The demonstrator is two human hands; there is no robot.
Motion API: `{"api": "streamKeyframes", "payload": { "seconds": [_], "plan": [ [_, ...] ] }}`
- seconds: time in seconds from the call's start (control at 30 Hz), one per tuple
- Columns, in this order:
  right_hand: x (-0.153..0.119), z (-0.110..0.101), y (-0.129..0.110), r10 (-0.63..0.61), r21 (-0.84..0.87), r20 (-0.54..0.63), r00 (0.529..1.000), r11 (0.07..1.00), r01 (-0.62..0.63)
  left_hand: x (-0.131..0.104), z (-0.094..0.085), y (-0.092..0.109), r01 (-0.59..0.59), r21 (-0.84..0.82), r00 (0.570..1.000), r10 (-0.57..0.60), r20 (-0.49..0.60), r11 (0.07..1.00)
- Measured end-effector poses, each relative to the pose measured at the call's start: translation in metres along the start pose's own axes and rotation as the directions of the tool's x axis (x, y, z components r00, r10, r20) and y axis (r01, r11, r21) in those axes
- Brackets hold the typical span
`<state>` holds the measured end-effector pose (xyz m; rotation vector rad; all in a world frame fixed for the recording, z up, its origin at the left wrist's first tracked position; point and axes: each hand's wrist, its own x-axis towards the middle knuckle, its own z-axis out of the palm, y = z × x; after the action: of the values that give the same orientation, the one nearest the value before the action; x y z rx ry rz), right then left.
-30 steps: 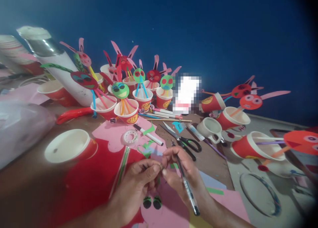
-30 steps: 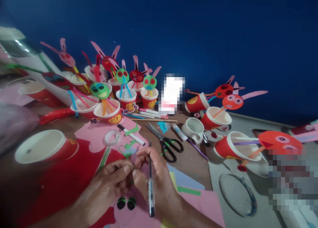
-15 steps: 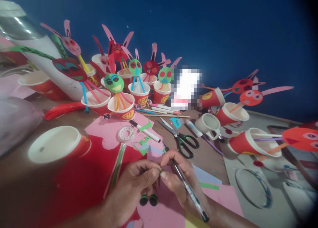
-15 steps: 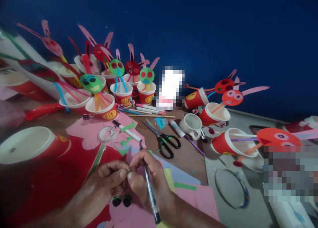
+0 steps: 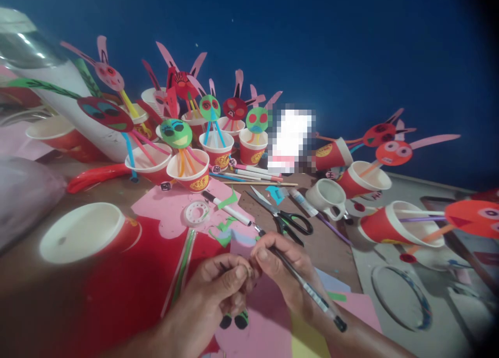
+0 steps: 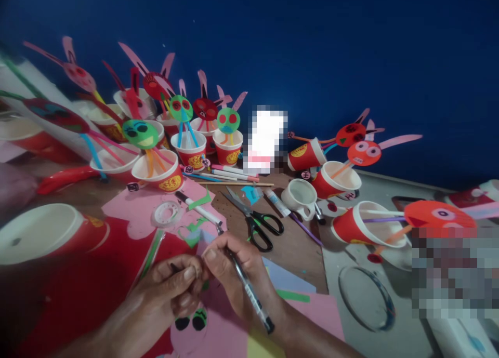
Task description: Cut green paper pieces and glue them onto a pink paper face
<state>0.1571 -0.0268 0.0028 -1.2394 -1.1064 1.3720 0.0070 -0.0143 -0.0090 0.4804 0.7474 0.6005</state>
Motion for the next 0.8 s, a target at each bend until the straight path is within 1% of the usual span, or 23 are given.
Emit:
{"api": "streamKeyframes", "payload": {
  "seconds": [0.07,0.13,0.2,0.27,0.37,0.43,0.5,0.53,0.6,0.67,0.8],
  "plan": [
    [0.000,0.000,0.004,0.046,0.060,0.000,0.999,0.997,-0.046,0.000,-0.002,0.000,0.000,0.033,1.000,0.000,0.011,0.999],
    [0.001,0.000,0.010,0.083,0.171,0.009,0.997,0.982,-0.083,0.000,-0.003,0.000,-0.018,0.113,1.000,0.016,0.014,0.993],
    [0.002,0.000,0.014,0.096,0.256,0.040,0.995,0.961,-0.103,0.000,-0.003,0.002,-0.087,0.246,0.996,0.090,0.000,0.965],
    [0.001,-0.001,0.015,0.109,0.294,0.074,0.991,0.948,-0.126,-0.002,-0.002,0.005,-0.192,0.409,0.977,0.212,-0.002,0.892],
    [-0.001,-0.001,0.011,0.118,0.283,0.118,0.986,0.948,-0.147,-0.003,0.000,0.007,-0.320,0.609,0.928,0.369,0.048,0.726],
    [-0.003,-0.001,0.008,0.114,0.269,0.136,0.984,0.952,-0.147,-0.004,0.000,0.007,-0.376,0.682,0.897,0.432,0.097,0.628],
    [-0.005,-0.001,0.005,0.107,0.252,0.140,0.984,0.958,-0.139,-0.004,0.000,0.005,-0.417,0.711,0.871,0.473,0.133,0.567],
    [-0.005,-0.001,0.004,0.104,0.236,0.136,0.985,0.962,-0.134,-0.005,0.000,0.004,-0.428,0.714,0.862,0.488,0.138,0.554],
    [-0.006,0.000,0.004,0.093,0.193,0.102,0.990,0.975,-0.112,-0.005,-0.001,0.003,-0.428,0.709,0.860,0.493,0.129,0.561],
    [-0.006,0.001,0.005,0.087,0.167,0.074,0.993,0.981,-0.099,-0.005,-0.001,0.002,-0.408,0.696,0.872,0.479,0.105,0.590],
    [-0.006,0.005,0.007,0.092,0.212,0.040,0.995,0.972,-0.098,-0.003,-0.002,0.003,-0.379,0.659,0.888,0.455,0.063,0.649]
  ]
}}
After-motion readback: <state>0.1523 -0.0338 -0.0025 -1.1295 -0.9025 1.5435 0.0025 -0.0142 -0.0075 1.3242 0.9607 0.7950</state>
